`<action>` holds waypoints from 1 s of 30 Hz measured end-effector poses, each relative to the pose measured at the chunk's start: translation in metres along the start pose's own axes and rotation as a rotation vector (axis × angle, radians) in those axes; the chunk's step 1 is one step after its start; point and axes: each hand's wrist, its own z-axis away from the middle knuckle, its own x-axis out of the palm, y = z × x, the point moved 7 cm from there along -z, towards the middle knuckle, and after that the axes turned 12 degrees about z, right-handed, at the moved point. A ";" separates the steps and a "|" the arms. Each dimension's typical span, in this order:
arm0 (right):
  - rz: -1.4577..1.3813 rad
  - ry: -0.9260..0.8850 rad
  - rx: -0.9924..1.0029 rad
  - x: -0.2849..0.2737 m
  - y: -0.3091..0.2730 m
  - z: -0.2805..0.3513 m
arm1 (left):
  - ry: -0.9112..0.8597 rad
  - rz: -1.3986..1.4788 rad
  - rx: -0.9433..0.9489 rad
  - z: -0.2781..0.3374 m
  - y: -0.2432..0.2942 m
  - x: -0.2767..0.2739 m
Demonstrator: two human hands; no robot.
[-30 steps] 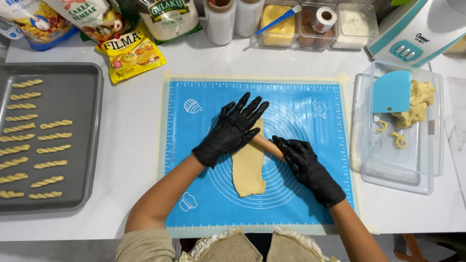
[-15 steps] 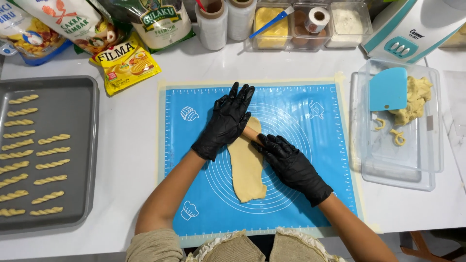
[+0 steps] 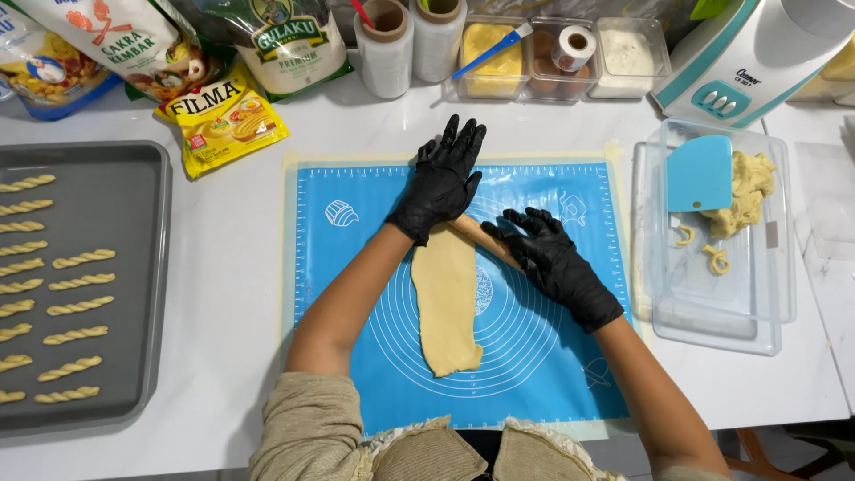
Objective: Rolling out a small piece of dough on a silicone mat using a rolling pin and a scraper.
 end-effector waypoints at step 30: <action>-0.609 -0.375 0.779 -0.033 -0.021 -0.024 | -0.206 0.195 -0.075 0.031 0.034 -0.173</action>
